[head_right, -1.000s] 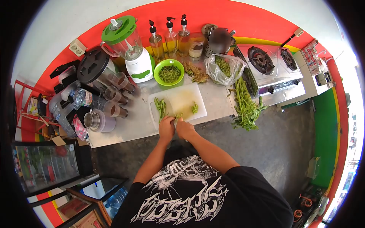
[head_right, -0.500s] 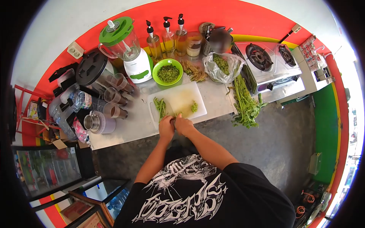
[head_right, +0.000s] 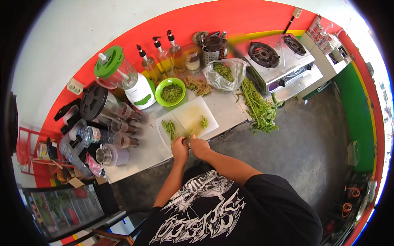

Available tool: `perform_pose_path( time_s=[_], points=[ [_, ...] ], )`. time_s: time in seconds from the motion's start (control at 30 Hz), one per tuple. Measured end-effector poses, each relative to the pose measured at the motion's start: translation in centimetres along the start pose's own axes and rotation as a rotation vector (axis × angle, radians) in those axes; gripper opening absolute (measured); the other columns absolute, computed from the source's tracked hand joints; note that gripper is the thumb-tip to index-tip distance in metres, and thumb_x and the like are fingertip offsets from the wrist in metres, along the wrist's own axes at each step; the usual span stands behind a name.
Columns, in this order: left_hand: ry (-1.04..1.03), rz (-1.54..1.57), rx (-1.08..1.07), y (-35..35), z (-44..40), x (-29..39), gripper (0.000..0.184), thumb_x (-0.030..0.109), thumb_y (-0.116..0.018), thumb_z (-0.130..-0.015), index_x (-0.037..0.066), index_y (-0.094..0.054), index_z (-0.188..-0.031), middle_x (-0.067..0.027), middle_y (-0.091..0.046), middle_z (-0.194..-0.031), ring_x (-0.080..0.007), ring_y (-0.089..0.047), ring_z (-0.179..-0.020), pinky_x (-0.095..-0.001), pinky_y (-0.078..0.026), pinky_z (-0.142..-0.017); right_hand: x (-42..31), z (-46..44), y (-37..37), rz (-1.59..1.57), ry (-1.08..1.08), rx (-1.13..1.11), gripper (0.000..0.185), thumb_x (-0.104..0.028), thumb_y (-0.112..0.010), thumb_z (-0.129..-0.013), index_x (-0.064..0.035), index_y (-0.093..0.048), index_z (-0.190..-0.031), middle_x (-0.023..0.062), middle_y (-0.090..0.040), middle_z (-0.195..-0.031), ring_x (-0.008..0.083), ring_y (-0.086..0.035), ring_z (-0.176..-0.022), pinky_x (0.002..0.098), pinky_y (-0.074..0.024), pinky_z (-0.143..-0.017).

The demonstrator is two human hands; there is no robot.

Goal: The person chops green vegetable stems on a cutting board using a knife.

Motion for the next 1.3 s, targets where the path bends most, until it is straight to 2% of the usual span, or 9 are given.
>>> perform_pose_path(
  time_s=[0.23, 0.3, 0.43, 0.5, 0.6, 0.7, 1.0, 1.23, 1.3],
  points=[
    [-0.081, 0.047, -0.045, -2.8, -2.0, 2.2, 0.014, 0.005, -0.064, -0.084, 0.002, -0.073, -0.093, -0.0191, -0.068, -0.089, -0.0406, -0.065, -0.085, -0.0467, -0.051, -0.077, 4.8, -0.4, 2.7, -0.001, -0.091, 0.183, 0.027, -0.011, -0.055, -0.093, 0.002, -0.048, -0.116, 0.0221, -0.072, -0.094, 0.0379, -0.073, -0.09, 0.0461, -0.0592, -0.077],
    [-0.107, 0.04, -0.081, -3.7, -2.5, 2.8, 0.014, 0.004, -0.063, -0.084, 0.003, -0.074, -0.092, -0.0176, -0.068, -0.09, -0.039, -0.065, -0.086, -0.0455, -0.052, -0.077, 5.6, -0.5, 3.0, -0.053, -0.084, 0.164, 0.025, -0.009, -0.052, -0.092, 0.0033, -0.045, -0.114, 0.0286, -0.07, -0.095, 0.0436, -0.071, -0.091, 0.0507, -0.0573, -0.08],
    [-0.039, 0.064, -0.09, -4.1, -2.9, 2.0, 0.014, 0.004, -0.061, -0.084, 0.002, -0.073, -0.091, -0.018, -0.068, -0.092, -0.0393, -0.065, -0.088, -0.0466, -0.052, -0.078, 5.4, -0.7, 2.3, -0.073, -0.031, 0.075, 0.027, -0.01, -0.054, -0.091, 0.0035, -0.044, -0.112, 0.0301, -0.069, -0.093, 0.0462, -0.069, -0.09, 0.0538, -0.056, -0.079],
    [-0.087, 0.043, -0.124, -4.3, -3.2, 2.0, 0.013, 0.004, -0.062, -0.083, 0.004, -0.073, -0.089, -0.0178, -0.068, -0.091, -0.0392, -0.066, -0.088, -0.0477, -0.052, -0.077, 5.1, -0.9, 2.5, -0.092, -0.012, 0.11, 0.03, -0.012, -0.056, -0.09, 0.0028, -0.043, -0.113, 0.0317, -0.068, -0.093, 0.0479, -0.069, -0.088, 0.0562, -0.0549, -0.079],
    [-0.012, -0.014, -0.177, -4.6, -3.6, 1.8, 0.012, 0.004, -0.061, -0.083, 0.005, -0.073, -0.087, -0.018, -0.067, -0.09, -0.0392, -0.066, -0.088, -0.0484, -0.053, -0.076, 4.6, -1.0, 2.8, -0.131, 0.039, 0.091, 0.032, -0.015, -0.056, -0.09, 0.0024, -0.043, -0.113, 0.0322, -0.068, -0.094, 0.0486, -0.068, -0.088, 0.0567, -0.0545, -0.079],
    [0.002, -0.068, -0.174, -4.7, -4.3, 2.2, 0.009, 0.004, -0.066, -0.08, 0.007, -0.074, -0.084, -0.0184, -0.069, -0.085, -0.0404, -0.067, -0.081, -0.049, -0.053, -0.071, 4.3, -1.3, 2.0, -0.1, 0.042, 0.012, 0.035, -0.014, -0.057, -0.09, 0.0039, -0.042, -0.116, 0.0325, -0.068, -0.094, 0.0483, -0.069, -0.09, 0.0554, -0.0547, -0.081],
    [0.046, -0.095, -0.175, -5.0, -4.3, 1.8, 0.007, 0.001, -0.064, -0.077, 0.005, -0.069, -0.081, -0.0194, -0.068, -0.086, -0.0413, -0.066, -0.081, -0.0497, -0.052, -0.07, 3.8, -1.0, 1.7, 0.024, 0.051, -0.027, 0.04, -0.009, -0.055, -0.091, 0.007, -0.039, -0.124, 0.0305, -0.069, -0.1, 0.045, -0.07, -0.095, 0.0514, -0.0565, -0.082],
    [-0.005, -0.039, -0.162, -4.6, -4.2, 2.6, 0.01, 0.0, -0.061, -0.078, 0.005, -0.068, -0.083, -0.0184, -0.065, -0.085, -0.0411, -0.064, -0.083, -0.0499, -0.05, -0.07, 4.1, -1.1, 2.0, -0.004, 0.031, -0.094, 0.036, -0.005, -0.057, -0.089, 0.0059, -0.04, -0.118, 0.0303, -0.069, -0.095, 0.045, -0.07, -0.092, 0.051, -0.0571, -0.081],
    [0.049, -0.064, -0.201, -4.6, -3.8, 2.7, 0.014, -0.001, -0.059, -0.08, 0.006, -0.068, -0.089, -0.017, -0.065, -0.089, -0.0395, -0.064, -0.088, -0.0489, -0.051, -0.075, 3.7, -0.7, 2.0, -0.001, 0.046, -0.048, 0.032, -0.005, -0.057, -0.089, 0.0048, -0.042, -0.115, 0.03, -0.07, -0.095, 0.0448, -0.071, -0.092, 0.0512, -0.0571, -0.081]
  ],
)
Point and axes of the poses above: each hand's wrist, its own z-axis away from the middle knuckle, its own y-axis out of the back of the hand, x = y × z, the point moved 7 cm from there along -z, towards the middle knuckle
